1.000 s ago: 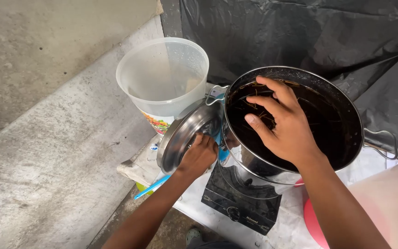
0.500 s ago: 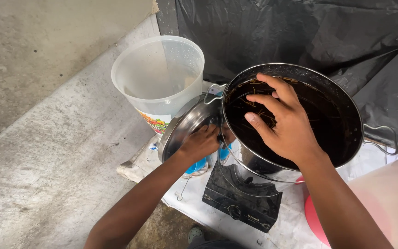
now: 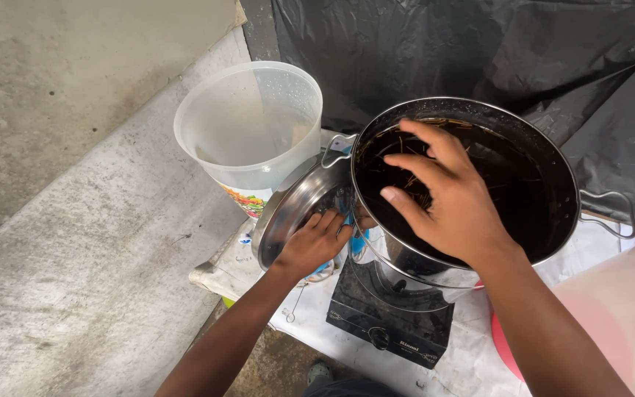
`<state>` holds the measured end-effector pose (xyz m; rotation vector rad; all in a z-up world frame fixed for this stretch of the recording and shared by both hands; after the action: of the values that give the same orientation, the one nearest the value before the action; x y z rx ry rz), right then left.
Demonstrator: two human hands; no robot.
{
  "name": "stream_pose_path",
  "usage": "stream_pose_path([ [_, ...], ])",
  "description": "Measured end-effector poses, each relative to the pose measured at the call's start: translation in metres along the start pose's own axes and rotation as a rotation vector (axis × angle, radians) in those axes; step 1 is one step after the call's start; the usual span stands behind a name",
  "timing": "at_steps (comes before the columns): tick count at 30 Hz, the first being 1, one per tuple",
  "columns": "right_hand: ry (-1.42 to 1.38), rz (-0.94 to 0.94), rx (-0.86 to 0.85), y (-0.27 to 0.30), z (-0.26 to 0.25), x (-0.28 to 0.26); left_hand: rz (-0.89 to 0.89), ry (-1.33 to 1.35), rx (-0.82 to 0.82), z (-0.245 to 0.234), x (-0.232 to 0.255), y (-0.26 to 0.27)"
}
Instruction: The person removes a lid from a pot on a portable stove and places it aside. They then use a blue ladle to stir a dark liquid containing thin brown sticks inside the pot. The person continues stirring the contents for the remainder of the video.
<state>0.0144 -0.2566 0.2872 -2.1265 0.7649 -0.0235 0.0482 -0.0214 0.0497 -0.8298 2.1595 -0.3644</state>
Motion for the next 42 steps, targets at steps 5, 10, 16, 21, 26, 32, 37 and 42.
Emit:
stream_pose_path([
  [5, 0.15, 0.165, -0.197, 0.021, 0.047, -0.048, 0.042, -0.003, 0.047, -0.002, 0.001, 0.006],
  [10, -0.079, 0.636, -0.838, 0.162, 0.183, -0.054, 0.064, 0.054, 0.039, -0.004, -0.002, 0.005],
  [16, -0.18, 0.807, -0.883, 0.21, 0.237, -0.025, 0.103, 0.071, 0.041, -0.023, -0.008, 0.001],
  [21, -0.315, 0.815, -0.858, 0.155, 0.186, -0.03, 0.149, 0.063, 0.001, -0.049, -0.01, 0.008],
  [26, -0.347, 0.693, -0.853, 0.148, 0.176, -0.027, 0.16, 0.15, -0.046, -0.102, -0.022, 0.018],
  [32, -0.436, 0.623, -0.853, 0.151, 0.17, -0.028, 0.123, 0.295, -0.091, -0.148, -0.039, 0.054],
  [37, -0.442, 0.518, -0.812, 0.15, 0.16, -0.036, 0.002, 0.395, -0.131, -0.186, -0.064, 0.074],
  [42, -0.528, 0.33, -0.481, 0.126, 0.111, -0.062, -0.335, 0.946, 0.01, -0.198, -0.084, 0.106],
])
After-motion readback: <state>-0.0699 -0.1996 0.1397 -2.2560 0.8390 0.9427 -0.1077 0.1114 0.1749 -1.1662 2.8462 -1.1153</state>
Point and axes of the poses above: each hand's wrist, its own y-axis away from the middle knuckle, its own z-axis out of the palm, x = y × z, the point moved 5 cm from there along -y, towards the middle knuckle, and after that the axes turned 3 degrees about y, right-handed, at the moved point
